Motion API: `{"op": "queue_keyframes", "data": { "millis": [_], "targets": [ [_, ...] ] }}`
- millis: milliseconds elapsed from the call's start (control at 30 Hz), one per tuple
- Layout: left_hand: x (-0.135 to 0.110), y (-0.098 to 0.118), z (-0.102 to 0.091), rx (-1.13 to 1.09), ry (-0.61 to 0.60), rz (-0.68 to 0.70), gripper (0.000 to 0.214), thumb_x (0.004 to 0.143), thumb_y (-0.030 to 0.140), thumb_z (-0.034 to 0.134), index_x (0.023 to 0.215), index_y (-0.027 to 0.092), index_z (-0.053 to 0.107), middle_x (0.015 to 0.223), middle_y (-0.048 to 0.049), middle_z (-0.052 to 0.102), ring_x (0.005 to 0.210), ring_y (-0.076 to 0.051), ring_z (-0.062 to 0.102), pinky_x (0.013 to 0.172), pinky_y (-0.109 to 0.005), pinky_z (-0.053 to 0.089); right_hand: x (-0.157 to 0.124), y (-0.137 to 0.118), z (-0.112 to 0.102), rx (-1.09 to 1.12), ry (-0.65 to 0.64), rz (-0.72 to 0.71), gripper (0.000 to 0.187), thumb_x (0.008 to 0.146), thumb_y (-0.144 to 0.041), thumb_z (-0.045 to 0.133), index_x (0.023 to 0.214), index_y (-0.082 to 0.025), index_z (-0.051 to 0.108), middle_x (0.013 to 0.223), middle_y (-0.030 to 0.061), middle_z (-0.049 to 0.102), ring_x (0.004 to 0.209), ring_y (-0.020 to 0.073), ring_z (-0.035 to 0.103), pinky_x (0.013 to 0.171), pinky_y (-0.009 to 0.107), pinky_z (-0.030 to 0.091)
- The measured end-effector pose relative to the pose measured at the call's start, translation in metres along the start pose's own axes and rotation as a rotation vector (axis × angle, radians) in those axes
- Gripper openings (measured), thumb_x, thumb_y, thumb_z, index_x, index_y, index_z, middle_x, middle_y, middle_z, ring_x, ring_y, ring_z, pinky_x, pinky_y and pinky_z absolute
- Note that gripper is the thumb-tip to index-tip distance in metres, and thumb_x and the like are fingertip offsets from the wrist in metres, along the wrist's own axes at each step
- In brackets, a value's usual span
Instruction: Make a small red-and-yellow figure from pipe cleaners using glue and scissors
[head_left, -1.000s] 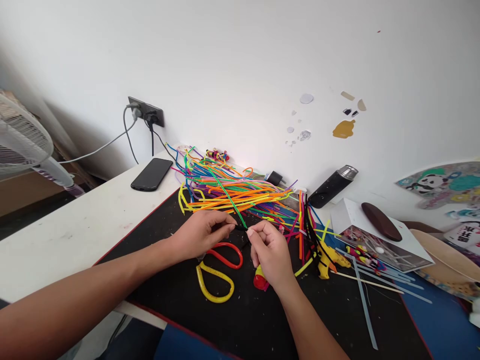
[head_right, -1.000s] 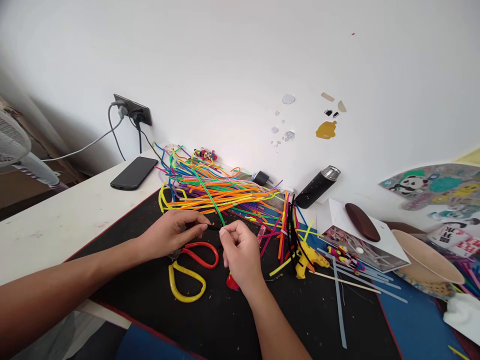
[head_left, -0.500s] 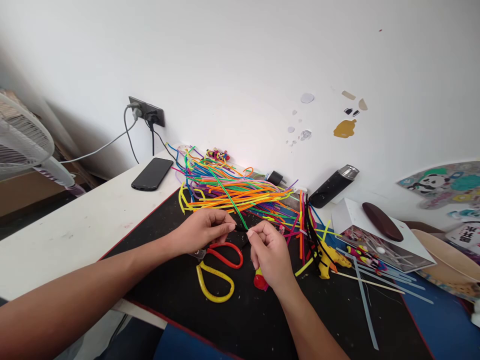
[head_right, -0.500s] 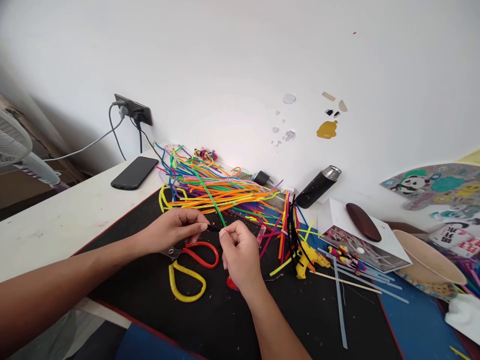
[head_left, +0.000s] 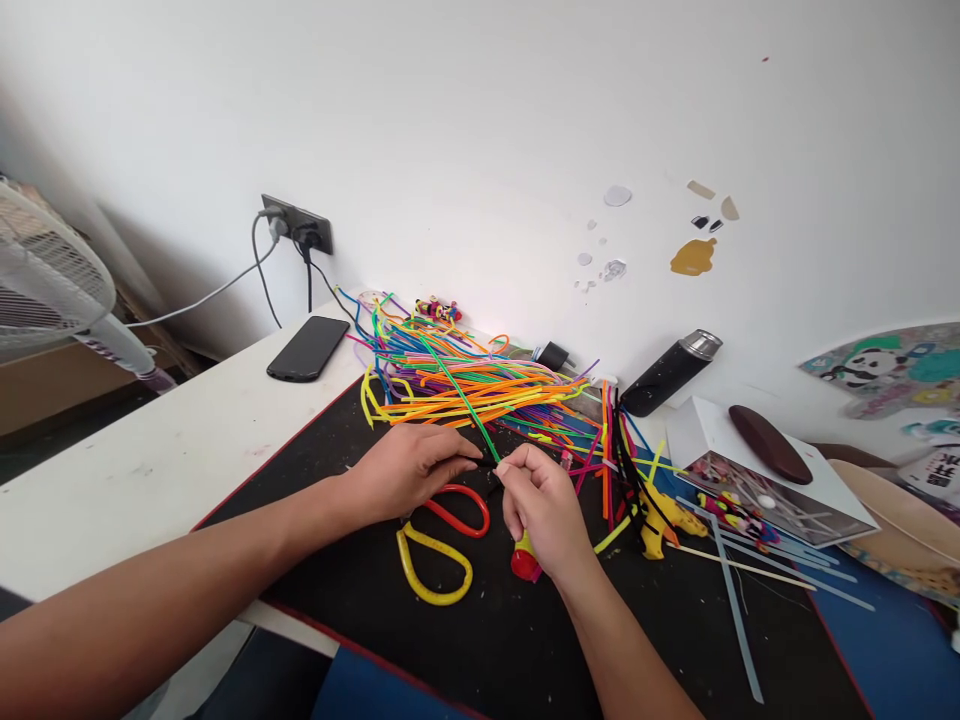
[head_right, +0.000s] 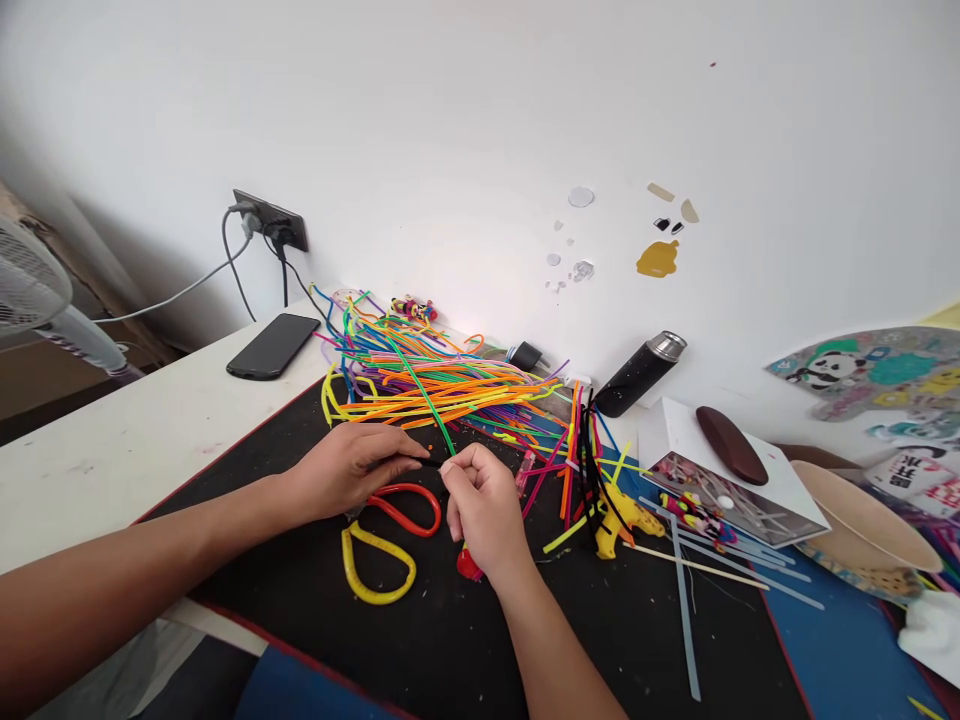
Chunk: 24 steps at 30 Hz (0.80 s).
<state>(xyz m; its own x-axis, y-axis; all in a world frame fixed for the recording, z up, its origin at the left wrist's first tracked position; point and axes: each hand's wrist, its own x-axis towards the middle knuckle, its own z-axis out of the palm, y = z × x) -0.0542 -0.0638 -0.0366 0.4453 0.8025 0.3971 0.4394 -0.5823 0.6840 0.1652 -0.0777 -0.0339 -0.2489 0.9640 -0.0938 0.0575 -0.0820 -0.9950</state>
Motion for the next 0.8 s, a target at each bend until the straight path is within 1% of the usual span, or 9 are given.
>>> {"op": "queue_keyframes", "data": {
  "millis": [100, 233, 333, 467, 600, 667, 800],
  "targets": [
    [0.001, 0.005, 0.001, -0.118, -0.025, -0.089, 0.024, 0.096, 0.038, 0.068, 0.110, 0.022, 0.078, 0.100, -0.0079, 0.082, 0.089, -0.021, 0.075, 0.082, -0.028, 0.055, 0.000, -0.002, 0.001, -0.025, -0.019, 0.009, 0.028, 0.093, -0.043, 0.065, 0.080, -0.022, 0.053, 0.038, -0.0112, 0.045, 0.030, 0.0074, 0.037, 0.039, 0.020, 0.022],
    [0.004, 0.012, 0.003, -0.455, -0.029, -0.317, 0.030, 0.095, 0.046, 0.066, 0.096, 0.017, 0.075, 0.081, -0.0045, 0.076, 0.065, -0.015, 0.068, 0.062, -0.023, 0.053, -0.001, -0.005, 0.004, -0.053, -0.067, 0.009, 0.029, 0.094, -0.046, 0.067, 0.083, -0.021, 0.056, 0.042, -0.0104, 0.048, 0.034, 0.0086, 0.043, 0.042, 0.020, 0.031],
    [0.007, 0.013, 0.003, -0.652, -0.027, -0.424, 0.040, 0.089, 0.055, 0.072, 0.092, 0.015, 0.071, 0.076, -0.0033, 0.073, 0.054, -0.011, 0.062, 0.051, -0.021, 0.049, -0.002, -0.007, 0.004, -0.047, -0.091, 0.000, 0.033, 0.094, -0.051, 0.066, 0.086, -0.020, 0.058, 0.044, -0.0087, 0.052, 0.037, 0.0103, 0.049, 0.045, 0.021, 0.039],
    [0.011, 0.012, 0.000, -0.774, -0.007, -0.469, 0.046, 0.082, 0.057, 0.078, 0.093, 0.014, 0.069, 0.073, -0.0017, 0.071, 0.051, -0.010, 0.061, 0.049, -0.021, 0.050, -0.002, -0.010, 0.003, -0.027, -0.064, -0.009, 0.040, 0.093, -0.059, 0.065, 0.094, -0.019, 0.064, 0.049, -0.0069, 0.056, 0.039, 0.0113, 0.052, 0.044, 0.022, 0.043],
    [0.012, 0.015, 0.001, -0.773, 0.004, -0.478, 0.045, 0.082, 0.057, 0.079, 0.092, 0.014, 0.069, 0.069, 0.0003, 0.069, 0.050, -0.010, 0.061, 0.048, -0.021, 0.050, -0.002, -0.010, 0.004, -0.055, -0.045, -0.019, 0.042, 0.091, -0.058, 0.067, 0.102, -0.018, 0.065, 0.054, -0.0063, 0.060, 0.040, 0.0121, 0.055, 0.044, 0.023, 0.045],
    [0.011, 0.016, 0.003, -0.743, -0.006, -0.475, 0.043, 0.083, 0.057, 0.077, 0.090, 0.015, 0.069, 0.065, 0.0014, 0.067, 0.050, -0.010, 0.060, 0.048, -0.021, 0.049, -0.003, -0.010, 0.006, -0.093, -0.050, -0.021, 0.039, 0.091, -0.056, 0.068, 0.099, -0.019, 0.065, 0.054, -0.0063, 0.060, 0.040, 0.0121, 0.055, 0.045, 0.023, 0.045],
    [0.009, 0.016, 0.003, -0.723, -0.026, -0.468, 0.042, 0.085, 0.056, 0.076, 0.091, 0.016, 0.070, 0.063, 0.0012, 0.066, 0.052, -0.011, 0.060, 0.050, -0.022, 0.050, -0.005, -0.009, 0.008, -0.169, -0.068, -0.054, 0.034, 0.095, -0.052, 0.064, 0.084, -0.019, 0.063, 0.048, -0.0066, 0.055, 0.040, 0.0115, 0.054, 0.047, 0.022, 0.042]
  ]
}}
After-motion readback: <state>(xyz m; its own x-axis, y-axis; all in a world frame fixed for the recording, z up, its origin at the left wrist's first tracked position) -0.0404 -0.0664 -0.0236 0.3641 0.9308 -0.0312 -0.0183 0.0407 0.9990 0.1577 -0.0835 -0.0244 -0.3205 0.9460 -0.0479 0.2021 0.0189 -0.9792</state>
